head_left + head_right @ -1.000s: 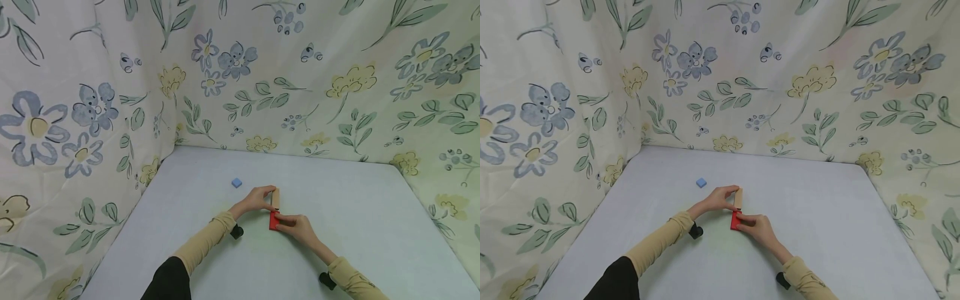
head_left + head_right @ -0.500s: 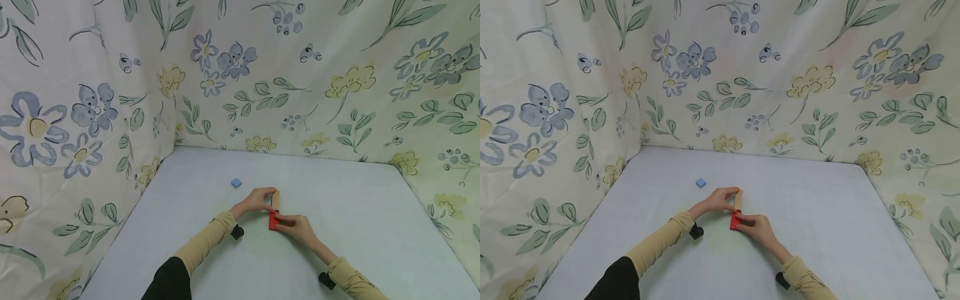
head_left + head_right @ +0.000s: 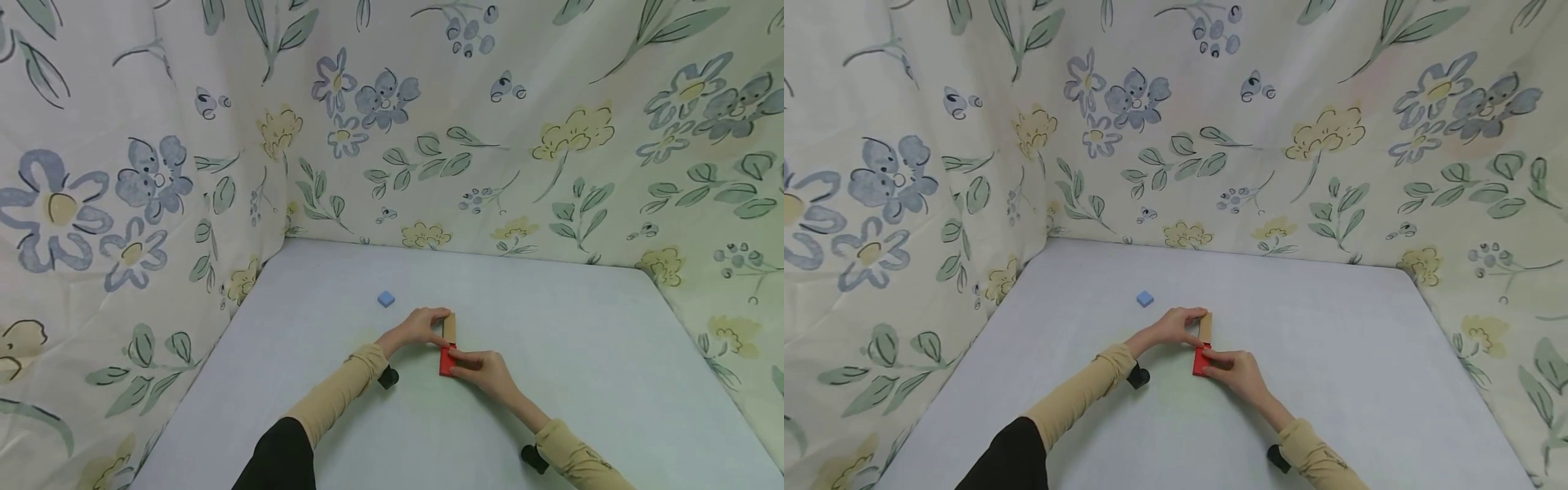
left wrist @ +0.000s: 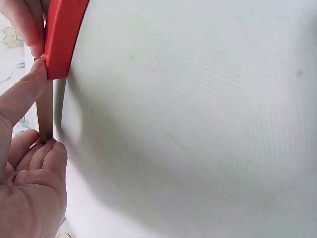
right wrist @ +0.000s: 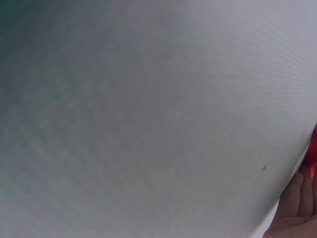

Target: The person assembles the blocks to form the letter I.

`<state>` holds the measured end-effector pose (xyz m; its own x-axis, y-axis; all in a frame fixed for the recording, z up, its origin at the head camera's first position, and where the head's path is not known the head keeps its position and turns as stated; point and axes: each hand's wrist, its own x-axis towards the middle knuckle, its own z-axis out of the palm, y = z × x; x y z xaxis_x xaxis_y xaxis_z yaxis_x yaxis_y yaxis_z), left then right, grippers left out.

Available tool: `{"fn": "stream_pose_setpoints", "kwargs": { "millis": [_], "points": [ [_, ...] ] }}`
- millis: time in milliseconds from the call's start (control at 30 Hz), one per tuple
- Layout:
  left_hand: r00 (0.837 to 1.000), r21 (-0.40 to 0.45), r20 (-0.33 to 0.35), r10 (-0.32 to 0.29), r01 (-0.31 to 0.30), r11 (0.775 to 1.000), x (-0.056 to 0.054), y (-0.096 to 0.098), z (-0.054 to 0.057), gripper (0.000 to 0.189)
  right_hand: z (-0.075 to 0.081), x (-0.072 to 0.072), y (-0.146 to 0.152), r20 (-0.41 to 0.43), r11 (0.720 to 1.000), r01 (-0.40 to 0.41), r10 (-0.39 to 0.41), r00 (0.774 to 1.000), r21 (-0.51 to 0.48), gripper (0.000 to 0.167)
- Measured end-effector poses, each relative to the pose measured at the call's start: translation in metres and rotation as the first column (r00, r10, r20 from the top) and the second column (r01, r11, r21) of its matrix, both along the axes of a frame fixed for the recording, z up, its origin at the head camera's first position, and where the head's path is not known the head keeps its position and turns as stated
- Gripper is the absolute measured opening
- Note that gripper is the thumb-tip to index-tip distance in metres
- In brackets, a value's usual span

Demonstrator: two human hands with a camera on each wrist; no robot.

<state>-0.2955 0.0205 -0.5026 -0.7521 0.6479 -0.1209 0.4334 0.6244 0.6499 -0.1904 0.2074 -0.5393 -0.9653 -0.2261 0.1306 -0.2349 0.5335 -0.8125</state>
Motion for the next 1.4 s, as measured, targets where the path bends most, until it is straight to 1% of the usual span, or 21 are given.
{"fn": "stream_pose_setpoints", "kwargs": {
  "millis": [167, 367, 533, 733, 867, 1100, 1300, 1400],
  "points": [
    [1.000, -0.008, 0.028, 0.003, -0.002, 1.000, -0.0003, 0.0001, -0.0003, 0.073, 0.0001, 0.0003, 0.0002, 0.008, 1.000, 0.000, 0.000, 1.000, 0.001, 0.036],
    [1.000, -0.022, 0.031, 0.000, 0.001, 1.000, -0.0025, -0.0013, -0.0028, 0.073, -0.0001, 0.0002, 0.0003, 0.001, 1.000, -0.006, 0.006, 1.000, 0.006, 0.037],
    [0.998, -0.007, 0.055, -0.007, 0.008, 1.000, -0.0040, -0.0024, -0.0047, 0.073, 0.0000, 0.0005, 0.0000, 0.013, 1.000, -0.002, 0.002, 1.000, -0.003, 0.037],
    [0.997, 0.018, 0.073, -0.027, 0.026, 1.000, -0.0065, -0.0038, -0.0049, 0.073, -0.0002, -0.0005, 0.0001, 0.001, 1.000, -0.006, 0.006, 1.000, -0.001, 0.038],
    [0.995, 0.038, 0.091, -0.028, 0.025, 0.999, -0.0074, -0.0044, -0.0051, 0.073, 0.0008, -0.0005, 0.0003, -0.004, 1.000, -0.005, 0.005, 1.000, 0.001, 0.038],
    [0.995, 0.032, 0.089, -0.035, 0.032, 0.999, -0.0086, -0.0048, -0.0044, 0.073, 0.0014, -0.0010, 0.0002, 0.003, 1.000, 0.001, -0.001, 1.000, 0.000, 0.038],
    [0.993, 0.040, 0.111, -0.040, 0.036, 0.999, -0.0082, -0.0059, -0.0027, 0.073, 0.0004, -0.0015, -0.0006, -0.014, 1.000, 0.006, -0.006, 1.000, 0.017, 0.038],
    [0.993, 0.041, 0.109, -0.050, 0.046, 0.998, -0.0087, -0.0065, -0.0041, 0.074, -0.0002, -0.0014, -0.0004, -0.003, 1.000, 0.008, -0.008, 1.000, 0.007, 0.038]
  ]
}}
